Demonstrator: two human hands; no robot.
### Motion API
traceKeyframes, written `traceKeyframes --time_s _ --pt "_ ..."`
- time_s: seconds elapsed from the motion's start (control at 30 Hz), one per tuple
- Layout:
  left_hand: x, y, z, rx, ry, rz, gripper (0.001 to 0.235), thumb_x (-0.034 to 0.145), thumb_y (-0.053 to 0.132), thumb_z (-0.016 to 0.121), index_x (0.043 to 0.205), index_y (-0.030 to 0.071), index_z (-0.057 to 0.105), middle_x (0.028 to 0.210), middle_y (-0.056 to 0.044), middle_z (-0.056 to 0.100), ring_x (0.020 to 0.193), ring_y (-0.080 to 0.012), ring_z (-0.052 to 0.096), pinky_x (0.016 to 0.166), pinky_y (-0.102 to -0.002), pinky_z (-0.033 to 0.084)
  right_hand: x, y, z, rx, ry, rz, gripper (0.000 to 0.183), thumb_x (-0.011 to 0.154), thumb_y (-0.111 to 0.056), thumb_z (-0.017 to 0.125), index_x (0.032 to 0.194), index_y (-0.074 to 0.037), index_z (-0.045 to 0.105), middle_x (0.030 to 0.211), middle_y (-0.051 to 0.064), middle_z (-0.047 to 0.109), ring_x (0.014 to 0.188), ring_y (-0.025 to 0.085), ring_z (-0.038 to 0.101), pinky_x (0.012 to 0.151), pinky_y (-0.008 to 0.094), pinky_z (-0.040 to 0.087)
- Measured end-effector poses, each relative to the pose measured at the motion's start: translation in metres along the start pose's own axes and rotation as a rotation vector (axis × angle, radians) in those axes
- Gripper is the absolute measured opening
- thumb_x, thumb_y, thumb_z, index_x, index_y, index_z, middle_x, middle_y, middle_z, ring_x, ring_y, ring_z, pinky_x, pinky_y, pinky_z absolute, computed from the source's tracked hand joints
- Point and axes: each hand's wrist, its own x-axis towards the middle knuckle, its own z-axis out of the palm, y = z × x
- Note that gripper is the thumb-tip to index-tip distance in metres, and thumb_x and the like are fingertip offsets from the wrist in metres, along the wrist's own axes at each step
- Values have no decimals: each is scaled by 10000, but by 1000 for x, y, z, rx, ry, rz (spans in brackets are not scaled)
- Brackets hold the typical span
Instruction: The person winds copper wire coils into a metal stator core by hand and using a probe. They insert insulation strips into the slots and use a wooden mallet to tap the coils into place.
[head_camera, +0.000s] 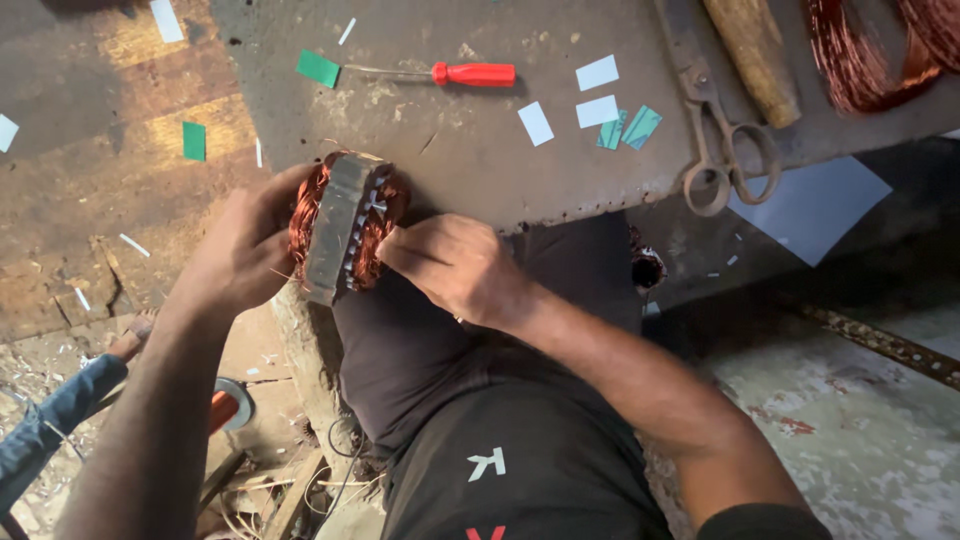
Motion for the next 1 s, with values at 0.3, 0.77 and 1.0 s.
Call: traceKeyframes --time_s 0.3,0.77,1.0 --pt "13 14 4 108 62 26 459 859 107 753 1309 53 680 1073 -70 775 957 -109 711 827 -288 568 3 1 -2 -5 -3 -31 307 868 -13 800 1158 11 701 1075 113 690 938 276 697 813 406 594" --pt "-1 4 2 -127 -27 -59 467 955 104 652 1417 51 607 1174 -61 762 1024 -93 672 895 -284 553 -1 3 2 10 -10 -1 299 860 -15 784 1149 -6 706 1091 100 708 1017 281 710 897 420 598" --pt "1 -1 3 -56 12 -34 504 934 105 669 1427 35 591 1201 -63 749 1042 -88 665 904 -278 549 3 0 -2 -19 -45 26 304 829 -39 795 1122 -30 713 1082 123 705 950 290 682 832 411 584"
